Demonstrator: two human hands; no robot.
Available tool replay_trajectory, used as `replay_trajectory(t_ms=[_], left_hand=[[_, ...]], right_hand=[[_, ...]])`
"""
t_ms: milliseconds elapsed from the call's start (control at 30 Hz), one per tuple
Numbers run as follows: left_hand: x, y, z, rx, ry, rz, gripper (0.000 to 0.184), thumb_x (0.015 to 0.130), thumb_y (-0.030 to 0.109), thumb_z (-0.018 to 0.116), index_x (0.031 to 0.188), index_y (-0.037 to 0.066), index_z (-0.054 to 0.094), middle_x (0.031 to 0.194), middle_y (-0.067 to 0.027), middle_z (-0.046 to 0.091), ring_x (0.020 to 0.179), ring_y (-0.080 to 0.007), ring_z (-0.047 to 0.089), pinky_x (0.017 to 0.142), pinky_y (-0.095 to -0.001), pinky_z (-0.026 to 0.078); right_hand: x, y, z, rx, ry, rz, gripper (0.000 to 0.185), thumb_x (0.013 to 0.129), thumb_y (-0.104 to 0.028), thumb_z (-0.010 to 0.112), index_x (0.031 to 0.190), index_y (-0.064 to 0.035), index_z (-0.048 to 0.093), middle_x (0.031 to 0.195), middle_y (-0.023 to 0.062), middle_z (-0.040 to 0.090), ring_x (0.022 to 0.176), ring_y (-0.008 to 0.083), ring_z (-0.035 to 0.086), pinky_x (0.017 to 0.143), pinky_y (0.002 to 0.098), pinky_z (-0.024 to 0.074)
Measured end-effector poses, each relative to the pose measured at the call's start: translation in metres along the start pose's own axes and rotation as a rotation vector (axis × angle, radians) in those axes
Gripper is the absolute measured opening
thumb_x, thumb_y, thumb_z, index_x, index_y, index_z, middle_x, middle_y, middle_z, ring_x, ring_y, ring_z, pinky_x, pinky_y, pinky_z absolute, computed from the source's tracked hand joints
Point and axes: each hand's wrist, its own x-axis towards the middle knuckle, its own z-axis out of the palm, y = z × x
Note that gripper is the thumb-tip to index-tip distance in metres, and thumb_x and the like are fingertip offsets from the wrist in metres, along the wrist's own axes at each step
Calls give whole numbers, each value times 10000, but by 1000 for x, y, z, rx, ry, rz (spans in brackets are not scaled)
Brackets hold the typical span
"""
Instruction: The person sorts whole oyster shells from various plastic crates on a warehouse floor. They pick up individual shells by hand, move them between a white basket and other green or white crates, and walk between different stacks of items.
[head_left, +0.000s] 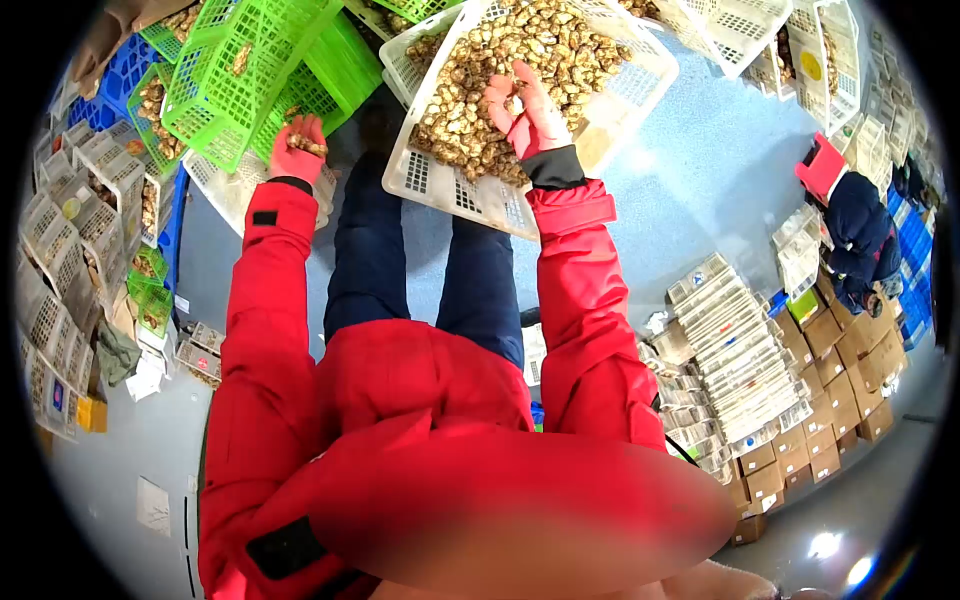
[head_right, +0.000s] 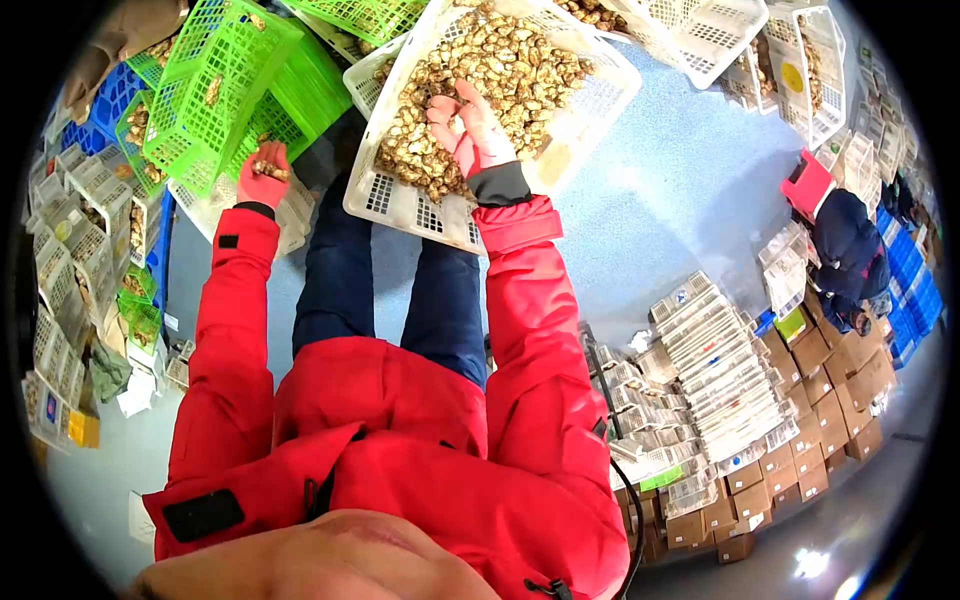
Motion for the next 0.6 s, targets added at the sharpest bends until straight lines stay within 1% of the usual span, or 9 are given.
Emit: replay_trajectory(t_ms=[67,133,233,333,367,400,467,533,600], left_hand=[[29,13,-28,-53,-7,29,394,825,239,547,1143,10,500,1142,-167,511,1088,-336,461,869,-458,443],[35,23,-43,-74,-185,-75,501,813,276,557,1225,30,413,1235,-148,412,1114,-318,415,934,-490,378],[9,15,-20,75,42,76,617,805,305,576,1296,43,312,1375,-124,228,1225,-298,296,996,-484,314],[10,10,-39,154,52,62,613,807,318,585,1285,29,334,1369,-130,256,1235,-289,299,1001,-465,320],[-9,1,-20,203,79,71,548,829,298,576,1257,17,382,1317,-140,357,1208,-281,350,999,-425,337],[-21,-7,-12,235,-21,32,517,840,291,564,1247,18,399,1293,-139,390,1191,-277,374,993,-414,345],[-41,-20,0,300,-212,-44,458,863,279,540,1226,20,433,1246,-138,456,1157,-269,422,982,-391,360],[-66,-40,22,332,-282,-149,431,888,265,497,1234,17,433,1254,-139,460,1151,-256,438,981,-372,366],[-84,-65,36,371,-306,-226,420,900,266,475,1236,17,435,1259,-135,463,1143,-245,451,974,-358,372]], right_hand=[[1,1,7,121,18,21,578,869,-344,543,1320,-73,303,1159,150,507,1025,260,543,874,368,467],[4,0,14,218,-13,66,565,869,-333,546,1312,-69,314,1162,150,501,1030,260,541,867,361,472],[5,5,14,90,16,14,541,869,-292,556,1305,-66,328,1161,152,502,1029,259,541,854,347,478],[15,3,-11,-34,-78,67,552,825,-118,608,1306,-61,342,1125,153,533,981,239,565,827,326,493],[18,-6,-16,-103,42,121,559,792,-73,633,1284,-52,368,1064,145,563,931,233,585,800,315,503],[22,-17,-15,-121,110,73,524,789,-67,634,1257,-47,399,1026,135,577,899,230,595,760,303,513],[36,-52,-18,-254,165,-130,407,844,-147,587,1200,-23,435,1060,152,556,966,230,561,814,315,493],[68,-93,-36,-123,199,-362,503,838,-235,594,1234,-6,387,1083,186,531,879,257,581,730,340,522],[78,-126,-51,14,435,-348,520,844,-330,572,1208,-9,385,1140,206,486,922,288,554,772,378,507]])
